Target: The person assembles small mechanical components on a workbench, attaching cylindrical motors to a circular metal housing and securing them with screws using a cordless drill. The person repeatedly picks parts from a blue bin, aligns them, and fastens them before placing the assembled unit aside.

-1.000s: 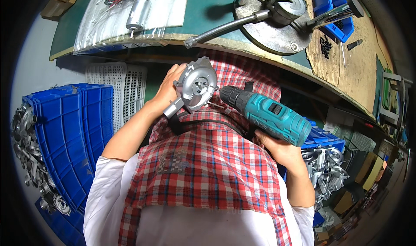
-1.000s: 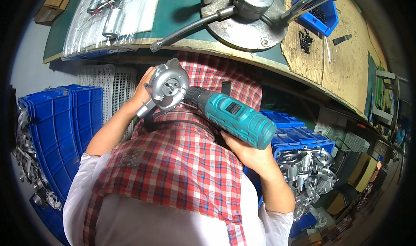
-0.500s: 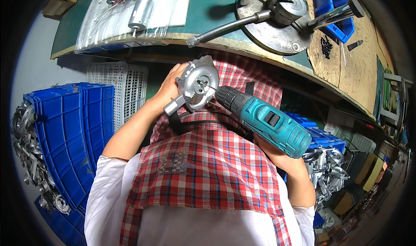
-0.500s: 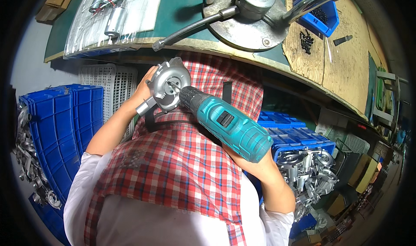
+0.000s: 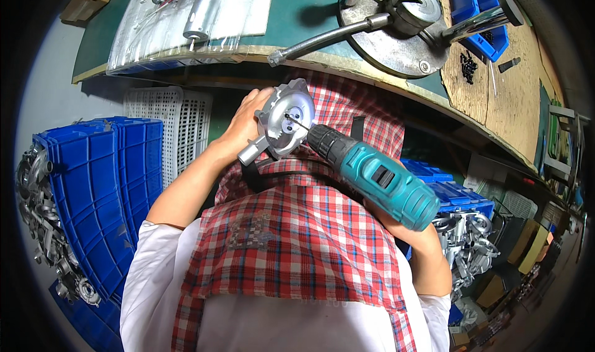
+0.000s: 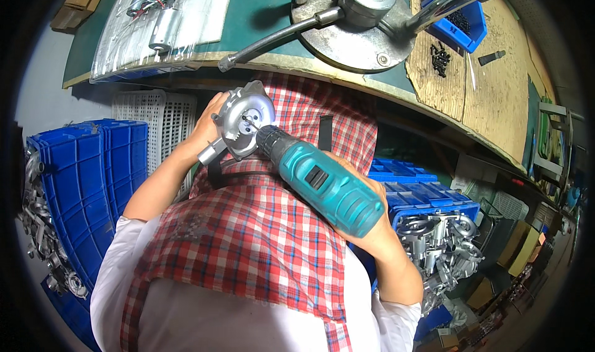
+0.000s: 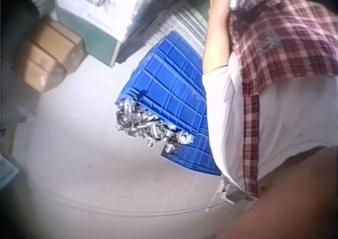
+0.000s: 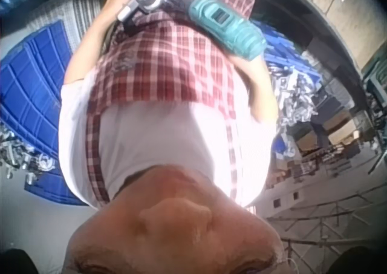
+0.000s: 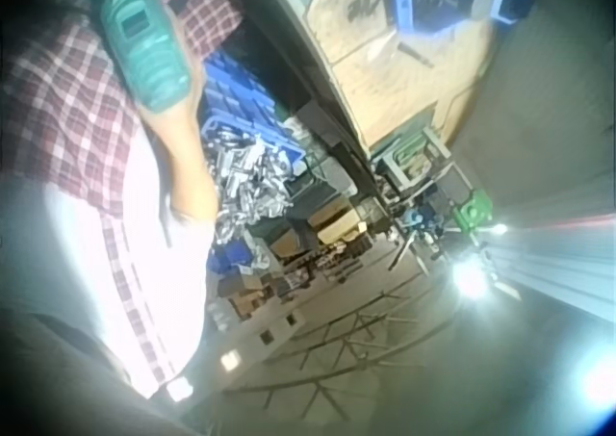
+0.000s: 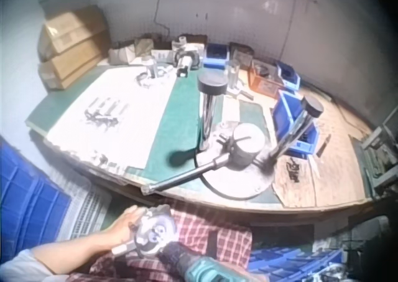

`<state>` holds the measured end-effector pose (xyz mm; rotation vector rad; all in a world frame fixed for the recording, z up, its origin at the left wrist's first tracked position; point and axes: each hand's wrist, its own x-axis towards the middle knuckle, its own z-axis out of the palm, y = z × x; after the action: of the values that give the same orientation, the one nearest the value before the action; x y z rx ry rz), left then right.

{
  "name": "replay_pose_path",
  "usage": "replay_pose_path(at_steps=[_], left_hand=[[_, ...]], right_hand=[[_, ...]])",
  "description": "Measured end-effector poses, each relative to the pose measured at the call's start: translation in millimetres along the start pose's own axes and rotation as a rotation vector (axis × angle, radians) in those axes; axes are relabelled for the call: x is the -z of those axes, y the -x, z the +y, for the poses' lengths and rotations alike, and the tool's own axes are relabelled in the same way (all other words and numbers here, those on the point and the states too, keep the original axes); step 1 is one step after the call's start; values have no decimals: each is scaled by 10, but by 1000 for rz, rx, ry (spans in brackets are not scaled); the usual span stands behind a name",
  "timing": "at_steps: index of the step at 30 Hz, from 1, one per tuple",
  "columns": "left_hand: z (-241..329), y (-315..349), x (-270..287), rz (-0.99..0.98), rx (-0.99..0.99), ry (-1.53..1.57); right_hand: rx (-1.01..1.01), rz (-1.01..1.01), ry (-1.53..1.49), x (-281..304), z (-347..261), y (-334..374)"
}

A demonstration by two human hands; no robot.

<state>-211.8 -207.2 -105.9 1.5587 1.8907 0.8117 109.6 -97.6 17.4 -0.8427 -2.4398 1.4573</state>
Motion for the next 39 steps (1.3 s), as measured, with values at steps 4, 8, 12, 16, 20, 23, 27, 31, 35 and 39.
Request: replay_pose_path(at_steps=[4,8,12,16,20,23,27,31,35,39], left_hand=[[12,1,-3,22,-23,10],[84,-5,20,33,-21,15],[112,-11,43,-5,58,45],[-102,-2,-8,-22,-6,1],[-42,-44,44,-41,29,61],[4,-54,51,-32,126,128],[-27,-64,42,-37,164,239],[-75,-72,43,-38,102,128],[-96,-73,15,-17,61,112],[-67,-85,46,-49,40,66]], right_hand=[[-98,23,-115,-87,87,57],[-53,85,-125,-96,35,-10],[-150,78,-149,-90,-20,-7],[-118,131,-197,-95,-40,27],[-102,103,-157,-78,41,156],[-48,114,-116,-82,23,146],[-78,91,-113,-95,8,135],[-22,50,-28,-132,174,183],[-45,25,-5,-63,38,92],[-17,25,5,-79,130,131]])
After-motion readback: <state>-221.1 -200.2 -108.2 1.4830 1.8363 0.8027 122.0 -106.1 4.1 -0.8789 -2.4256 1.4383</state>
